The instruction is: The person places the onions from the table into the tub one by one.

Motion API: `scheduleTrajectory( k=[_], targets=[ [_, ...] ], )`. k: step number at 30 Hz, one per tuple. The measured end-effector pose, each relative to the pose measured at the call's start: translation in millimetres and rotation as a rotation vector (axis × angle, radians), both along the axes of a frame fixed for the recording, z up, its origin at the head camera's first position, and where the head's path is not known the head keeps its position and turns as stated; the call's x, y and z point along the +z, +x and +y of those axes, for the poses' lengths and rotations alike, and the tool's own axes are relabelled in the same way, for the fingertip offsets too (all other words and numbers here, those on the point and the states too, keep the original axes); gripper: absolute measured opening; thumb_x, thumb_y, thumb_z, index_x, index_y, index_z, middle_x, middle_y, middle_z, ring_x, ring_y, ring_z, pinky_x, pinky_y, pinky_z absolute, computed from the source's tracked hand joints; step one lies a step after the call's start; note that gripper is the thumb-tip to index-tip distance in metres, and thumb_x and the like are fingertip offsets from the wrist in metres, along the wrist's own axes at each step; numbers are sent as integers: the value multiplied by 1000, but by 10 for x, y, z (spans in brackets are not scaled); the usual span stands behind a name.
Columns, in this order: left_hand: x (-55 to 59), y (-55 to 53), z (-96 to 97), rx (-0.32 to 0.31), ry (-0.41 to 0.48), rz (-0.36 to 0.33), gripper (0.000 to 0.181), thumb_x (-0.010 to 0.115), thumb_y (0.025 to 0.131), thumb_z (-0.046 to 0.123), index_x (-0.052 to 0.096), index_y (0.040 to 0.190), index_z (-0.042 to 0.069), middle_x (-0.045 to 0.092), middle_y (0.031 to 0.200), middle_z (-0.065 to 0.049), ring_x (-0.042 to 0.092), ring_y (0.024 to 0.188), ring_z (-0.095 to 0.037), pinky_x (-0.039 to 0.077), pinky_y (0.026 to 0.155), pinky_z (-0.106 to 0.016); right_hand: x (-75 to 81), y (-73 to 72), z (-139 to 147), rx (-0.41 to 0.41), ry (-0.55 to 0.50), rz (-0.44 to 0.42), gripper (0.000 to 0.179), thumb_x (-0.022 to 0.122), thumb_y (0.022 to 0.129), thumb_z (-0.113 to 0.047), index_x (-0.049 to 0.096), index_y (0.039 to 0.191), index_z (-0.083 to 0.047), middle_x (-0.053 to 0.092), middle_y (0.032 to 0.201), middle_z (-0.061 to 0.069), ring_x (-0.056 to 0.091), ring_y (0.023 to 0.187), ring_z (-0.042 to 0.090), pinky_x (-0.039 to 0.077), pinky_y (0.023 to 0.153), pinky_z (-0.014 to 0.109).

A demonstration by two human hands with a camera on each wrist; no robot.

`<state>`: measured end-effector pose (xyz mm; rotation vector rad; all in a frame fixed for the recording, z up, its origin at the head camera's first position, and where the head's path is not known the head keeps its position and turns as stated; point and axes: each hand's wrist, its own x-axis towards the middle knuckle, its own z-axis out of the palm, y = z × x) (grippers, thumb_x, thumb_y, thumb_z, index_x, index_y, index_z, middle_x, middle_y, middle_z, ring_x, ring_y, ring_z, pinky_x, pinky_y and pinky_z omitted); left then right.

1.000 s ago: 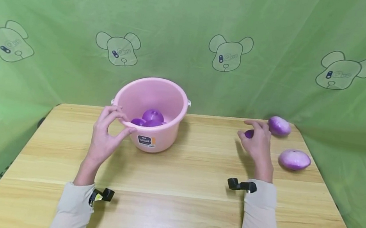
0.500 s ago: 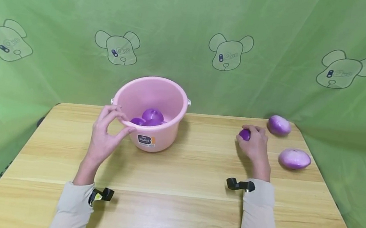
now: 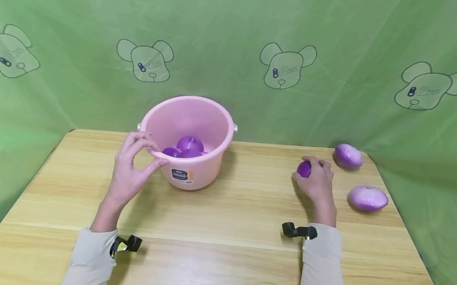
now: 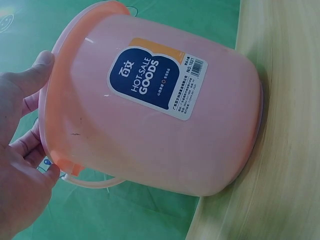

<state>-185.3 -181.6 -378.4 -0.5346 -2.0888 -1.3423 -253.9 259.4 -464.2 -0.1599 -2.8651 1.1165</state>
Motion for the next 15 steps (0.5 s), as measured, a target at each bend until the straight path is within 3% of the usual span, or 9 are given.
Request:
scheduleTrajectory(
  k=[6, 15],
  targets=[
    [-18, -2, -6, -2, 3, 1, 30, 85, 74, -9, 65, 97, -11, 57, 114, -29, 52, 115, -50, 27, 120, -58, -30, -9, 0, -6, -14, 19, 62, 71, 91, -15, 47, 147, -3, 24, 150, 39, 31, 131, 59, 45, 99, 73],
    [-52, -24, -14, -3, 6, 8, 31, 84, 72, -10, 66, 97, -9, 58, 114, -26, 53, 114, -41, 29, 120, -57, -33, -12, -15, -38, -29, 54, 60, 70, 89, -13, 50, 146, -5, 28, 149, 37, 34, 131, 56, 45, 100, 71]
  ],
)
